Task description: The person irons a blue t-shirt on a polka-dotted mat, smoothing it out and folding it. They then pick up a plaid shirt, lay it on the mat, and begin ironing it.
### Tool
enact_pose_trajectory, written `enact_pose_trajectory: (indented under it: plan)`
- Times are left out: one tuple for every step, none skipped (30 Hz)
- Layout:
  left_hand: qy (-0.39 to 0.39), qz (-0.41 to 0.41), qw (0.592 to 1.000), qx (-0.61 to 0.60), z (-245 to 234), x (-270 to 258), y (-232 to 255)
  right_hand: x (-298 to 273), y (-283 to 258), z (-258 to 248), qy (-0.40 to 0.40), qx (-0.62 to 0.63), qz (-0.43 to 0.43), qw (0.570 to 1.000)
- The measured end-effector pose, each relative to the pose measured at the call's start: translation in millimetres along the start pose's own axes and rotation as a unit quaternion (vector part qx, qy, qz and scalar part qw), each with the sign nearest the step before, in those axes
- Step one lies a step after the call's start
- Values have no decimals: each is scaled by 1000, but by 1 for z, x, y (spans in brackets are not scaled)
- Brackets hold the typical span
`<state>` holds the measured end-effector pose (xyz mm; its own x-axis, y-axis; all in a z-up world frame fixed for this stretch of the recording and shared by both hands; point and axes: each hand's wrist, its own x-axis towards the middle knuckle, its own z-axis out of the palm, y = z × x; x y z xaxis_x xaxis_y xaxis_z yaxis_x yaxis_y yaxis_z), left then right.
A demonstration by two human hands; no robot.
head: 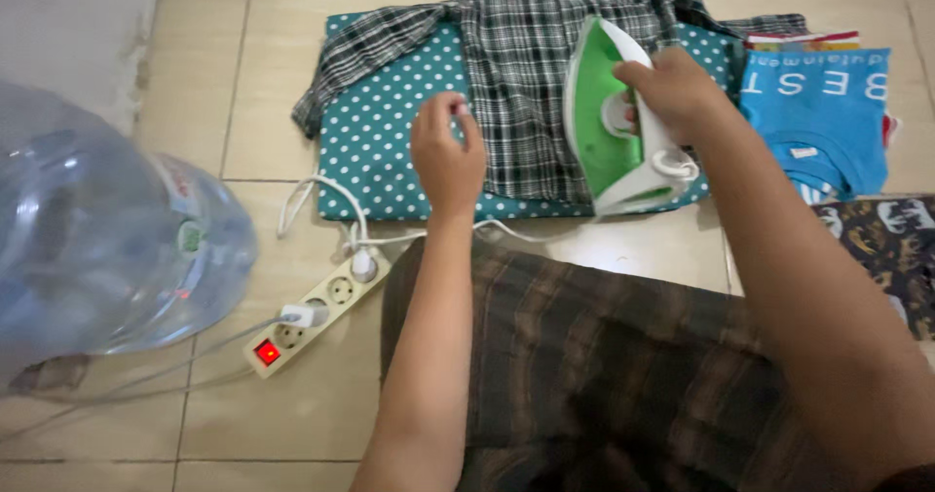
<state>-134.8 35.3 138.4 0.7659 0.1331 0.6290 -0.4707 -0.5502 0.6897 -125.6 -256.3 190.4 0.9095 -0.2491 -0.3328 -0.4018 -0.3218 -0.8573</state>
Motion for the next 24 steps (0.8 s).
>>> enact_pose_trajectory:
  plan:
    - [-40, 0, 999, 2, 19, -5, -2, 5, 14, -13, 4, 6, 29, 1000]
    - [-81, 0, 997, 4, 38, -10, -4, 9, 28, -24, 13, -14, 58, 998]
    - [-111, 19, 993, 21, 56, -17, -7, 13, 41, -33, 20, -34, 87, 995]
    - [-142, 39, 988, 37, 74, -24, -10, 18, 53, -40, 26, -53, 117, 991]
    - [-173, 60, 982, 53, 89, -32, -15, 23, 65, -42, 22, -60, 127, 990]
    - [-197, 68, 975, 78, 100, -41, -21, 28, 77, -42, 17, -66, 137, 988]
    - [-222, 76, 967, 103, 111, -47, -26, 33, 87, -42, 12, -72, 147, 986]
    - [-246, 84, 957, 128, 121, -52, -30, 38, 95, -41, 8, -73, 140, 987]
    - [-266, 81, 950, 139, 130, -55, -35, 44, 103, -36, 4, -73, 132, 988]
    - [-286, 77, 943, 150, 138, -56, -39, 48, 110, -34, 0, -74, 125, 989]
    - [-306, 73, 935, 161, 143, -57, -44, 55, 113, -35, -4, -136, 100, 986]
    - [-316, 72, 932, 162, 148, -56, -47, 64, 112, -37, -9, -198, 75, 977]
    - [-329, 68, 927, 164, 153, -57, -50, 72, 113, -39, -17, -260, 52, 964]
    - [-342, 64, 923, 165, 156, -59, -52, 78, 115, -38, -8, -252, 48, 967]
    - [-350, 55, 920, 170, 159, -59, -53, 86, 112, -36, 3, -246, 40, 968]
    - [-357, 47, 916, 174, 161, -60, -54, 92, 108, -35, 14, -240, 32, 970]
    - [-365, 39, 913, 181, 163, -60, -56, 100, 104, -33, 24, -242, 35, 969]
    - [-363, 44, 910, 193, 164, -61, -58, 108, 99, -32, 34, -243, 38, 969]
    - [-363, 49, 908, 205, 164, -63, -60, 111, 97, -30, 45, -245, 42, 968]
    - [-363, 54, 905, 216, 164, -65, -60, 112, 98, -28, 63, -231, 55, 969]
    - [-361, 57, 903, 225, 164, -65, -61, 113, 97, -26, 82, -217, 66, 971]
    - [-360, 60, 901, 233, 164, -66, -62, 114, 97, -25, 100, -203, 76, 971]
    - [-359, 62, 899, 241, 164, -66, -61, 112, 100, -27, 88, -227, 71, 967]
    - [-364, 60, 898, 241, 163, -67, -62, 106, 106, -32, 75, -250, 65, 963]
